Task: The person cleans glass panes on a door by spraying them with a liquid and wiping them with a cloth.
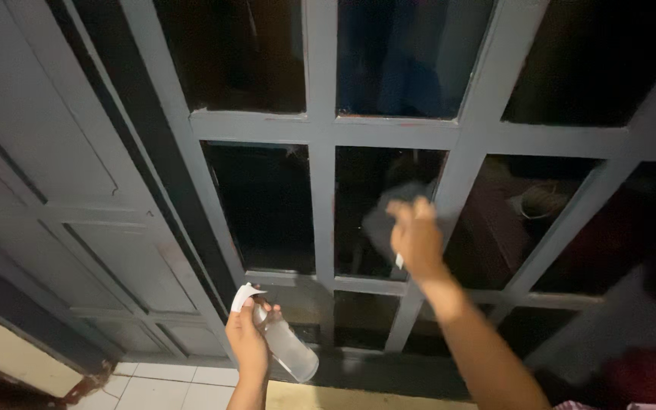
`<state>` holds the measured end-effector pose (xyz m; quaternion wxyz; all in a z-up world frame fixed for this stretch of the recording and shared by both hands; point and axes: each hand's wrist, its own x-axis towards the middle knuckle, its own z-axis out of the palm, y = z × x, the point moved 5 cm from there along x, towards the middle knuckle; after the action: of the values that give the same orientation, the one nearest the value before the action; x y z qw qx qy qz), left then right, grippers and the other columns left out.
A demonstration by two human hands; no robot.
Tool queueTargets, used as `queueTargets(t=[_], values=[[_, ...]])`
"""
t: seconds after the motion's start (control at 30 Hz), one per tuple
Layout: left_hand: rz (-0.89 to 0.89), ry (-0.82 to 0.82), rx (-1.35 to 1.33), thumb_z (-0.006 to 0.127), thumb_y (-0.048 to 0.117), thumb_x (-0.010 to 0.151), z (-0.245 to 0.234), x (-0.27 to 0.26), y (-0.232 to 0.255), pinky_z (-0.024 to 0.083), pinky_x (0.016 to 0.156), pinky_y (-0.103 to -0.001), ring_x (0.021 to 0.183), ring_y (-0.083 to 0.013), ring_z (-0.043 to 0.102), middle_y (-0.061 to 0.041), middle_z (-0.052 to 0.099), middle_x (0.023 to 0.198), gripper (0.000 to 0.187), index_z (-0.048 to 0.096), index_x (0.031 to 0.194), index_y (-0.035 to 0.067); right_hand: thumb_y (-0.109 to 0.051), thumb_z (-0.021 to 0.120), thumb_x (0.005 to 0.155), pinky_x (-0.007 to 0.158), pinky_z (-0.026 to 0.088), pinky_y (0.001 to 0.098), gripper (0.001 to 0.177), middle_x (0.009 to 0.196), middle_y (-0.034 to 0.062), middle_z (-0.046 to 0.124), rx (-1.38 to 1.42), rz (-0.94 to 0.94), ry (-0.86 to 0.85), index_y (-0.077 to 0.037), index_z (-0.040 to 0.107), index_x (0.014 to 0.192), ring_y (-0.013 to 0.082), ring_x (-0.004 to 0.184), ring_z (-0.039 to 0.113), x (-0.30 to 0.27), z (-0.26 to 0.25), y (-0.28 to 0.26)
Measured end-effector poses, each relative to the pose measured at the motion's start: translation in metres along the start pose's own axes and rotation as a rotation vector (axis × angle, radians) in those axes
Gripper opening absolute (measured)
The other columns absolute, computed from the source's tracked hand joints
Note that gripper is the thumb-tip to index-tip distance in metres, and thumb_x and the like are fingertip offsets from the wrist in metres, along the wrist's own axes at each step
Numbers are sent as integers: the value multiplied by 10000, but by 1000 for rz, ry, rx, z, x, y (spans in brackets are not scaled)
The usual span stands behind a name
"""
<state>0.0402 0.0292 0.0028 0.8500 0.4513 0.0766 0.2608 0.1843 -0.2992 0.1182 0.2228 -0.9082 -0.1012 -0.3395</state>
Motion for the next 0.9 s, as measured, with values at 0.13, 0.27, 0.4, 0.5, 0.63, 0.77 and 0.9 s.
queueTargets(t=[0.13,0.27,0.4,0.5,0.63,0.77,0.9], values=[[-2,-32,-4,495,195,1050,9,2,-5,567,674,-337,744,-189,655,-70,621,819,259,638,1142,0,-1,665,852,938,531,496,458,1388,311,522,155,-168,384,-124,690,1292,482,1148,570,39,-72,-10],[5,-29,7,508,193,1053,11,6,-15,574,699,-339,751,-190,657,-76,628,821,255,639,1127,-13,-51,695,840,958,523,526,563,1339,311,539,-87,-167,320,-162,633,1388,501,1178,574,38,-37,3],[-30,5,64,493,201,1051,10,5,-15,572,669,-347,746,-202,677,-84,635,802,249,624,1070,-10,-107,688,877,965,503,549,627,1370,363,504,-97,-49,201,-187,529,1478,525,1197,549,-6,21,31],[-18,3,45,485,204,1055,11,4,-10,564,637,-350,740,-200,674,-75,629,807,251,615,1040,-10,-146,681,879,963,511,538,664,1359,350,503,-63,143,28,-244,458,1497,522,1173,567,-44,66,51],[-16,2,6,484,213,1066,7,3,-6,570,645,-341,751,-199,674,-75,633,818,270,621,1042,-18,-114,645,896,876,559,523,642,1398,371,446,-23,206,-56,-187,438,1499,533,1055,629,-108,107,56],[-10,56,65,484,209,1049,0,4,-2,566,662,-327,763,-195,675,-78,644,824,269,644,1102,-1,-56,619,890,847,575,506,609,1469,299,415,6,350,-236,-202,456,1458,496,1032,638,-148,139,64],[-24,61,-28,503,207,1042,-3,2,-5,559,655,-332,737,-198,660,-79,638,825,264,639,1121,-5,-49,626,899,847,574,506,590,1471,290,396,51,524,-341,-185,438,1441,486,1039,644,-170,175,71]])
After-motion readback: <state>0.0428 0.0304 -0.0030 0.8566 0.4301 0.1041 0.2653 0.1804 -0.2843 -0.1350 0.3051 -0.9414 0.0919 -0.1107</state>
